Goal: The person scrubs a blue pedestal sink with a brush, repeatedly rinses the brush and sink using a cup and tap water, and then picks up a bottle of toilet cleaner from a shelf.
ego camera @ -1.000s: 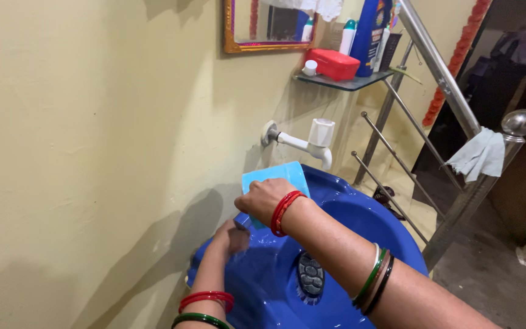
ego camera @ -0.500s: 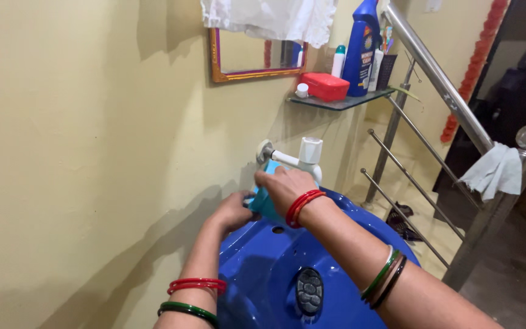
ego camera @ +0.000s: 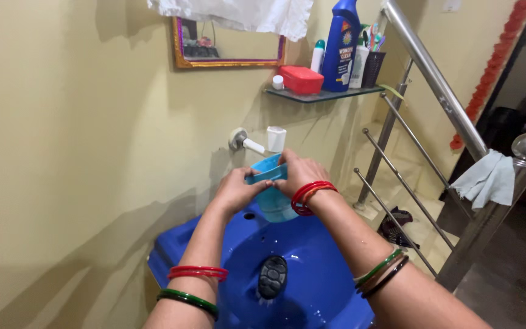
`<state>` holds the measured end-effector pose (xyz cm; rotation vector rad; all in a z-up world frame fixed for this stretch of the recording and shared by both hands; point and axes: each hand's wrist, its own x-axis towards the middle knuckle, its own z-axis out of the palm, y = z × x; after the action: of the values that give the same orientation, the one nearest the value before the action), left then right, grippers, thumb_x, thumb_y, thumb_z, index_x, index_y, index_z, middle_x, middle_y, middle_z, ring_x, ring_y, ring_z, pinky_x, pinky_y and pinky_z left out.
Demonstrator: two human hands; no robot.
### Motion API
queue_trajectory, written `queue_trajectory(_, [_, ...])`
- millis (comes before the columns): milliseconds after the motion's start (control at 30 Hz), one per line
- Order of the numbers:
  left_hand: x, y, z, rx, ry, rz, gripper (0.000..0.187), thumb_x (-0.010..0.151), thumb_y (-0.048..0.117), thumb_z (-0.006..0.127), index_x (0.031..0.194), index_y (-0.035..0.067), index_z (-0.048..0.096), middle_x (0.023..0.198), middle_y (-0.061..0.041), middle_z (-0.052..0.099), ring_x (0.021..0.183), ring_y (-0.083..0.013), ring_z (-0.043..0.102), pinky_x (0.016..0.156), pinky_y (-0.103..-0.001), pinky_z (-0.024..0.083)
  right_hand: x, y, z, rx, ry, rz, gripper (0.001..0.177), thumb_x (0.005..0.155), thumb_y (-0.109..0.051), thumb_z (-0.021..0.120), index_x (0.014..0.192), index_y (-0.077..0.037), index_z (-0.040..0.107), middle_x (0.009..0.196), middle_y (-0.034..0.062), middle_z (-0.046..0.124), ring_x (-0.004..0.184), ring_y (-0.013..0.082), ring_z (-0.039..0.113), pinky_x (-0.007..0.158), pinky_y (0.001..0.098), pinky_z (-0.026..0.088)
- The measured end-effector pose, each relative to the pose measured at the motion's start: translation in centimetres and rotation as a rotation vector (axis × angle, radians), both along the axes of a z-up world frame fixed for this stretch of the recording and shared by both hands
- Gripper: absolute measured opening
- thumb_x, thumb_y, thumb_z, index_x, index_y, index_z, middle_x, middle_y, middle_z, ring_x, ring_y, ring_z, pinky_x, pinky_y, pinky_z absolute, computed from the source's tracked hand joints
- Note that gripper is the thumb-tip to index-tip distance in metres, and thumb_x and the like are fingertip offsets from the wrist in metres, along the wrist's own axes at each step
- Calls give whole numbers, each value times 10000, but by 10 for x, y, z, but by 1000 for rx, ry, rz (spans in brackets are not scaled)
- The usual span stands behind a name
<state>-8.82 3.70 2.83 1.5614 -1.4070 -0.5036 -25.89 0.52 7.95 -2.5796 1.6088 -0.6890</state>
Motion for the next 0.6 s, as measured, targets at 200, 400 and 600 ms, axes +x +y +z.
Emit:
queue_trajectory(200, [-26,-3,-27,-97,-83,32,442,810,379,797,1159,112,753,1104,-177,757,1064,-301,722,903,-418,553,-22,-21,-37,26,-202,-37,558,696,-427,891,1125,-167,647,1047,142,754,1048,357,707,909,467,545])
queue_trajectory(400, [-16,-27,-28,-45,-115,-25,380,852,387,750,1111,111,784,1076,-218,765,1056,-337,734,926,-441,557,-20,-42,-64,105,-367,-92,522,655,-293,896,1098,-163,652,1068,148,741,1045,350,705,906,455,551])
queue_trajectory(600, [14,-46,-16,0,-241,-157,670,620,536,871,1128,109,775,1214,-216,706,1193,-325,665,1033,-422,512,-17,-37,-85,363,-492,-210,508,593,-273,909,994,-97,651,969,169,777,926,308,785,808,470,638])
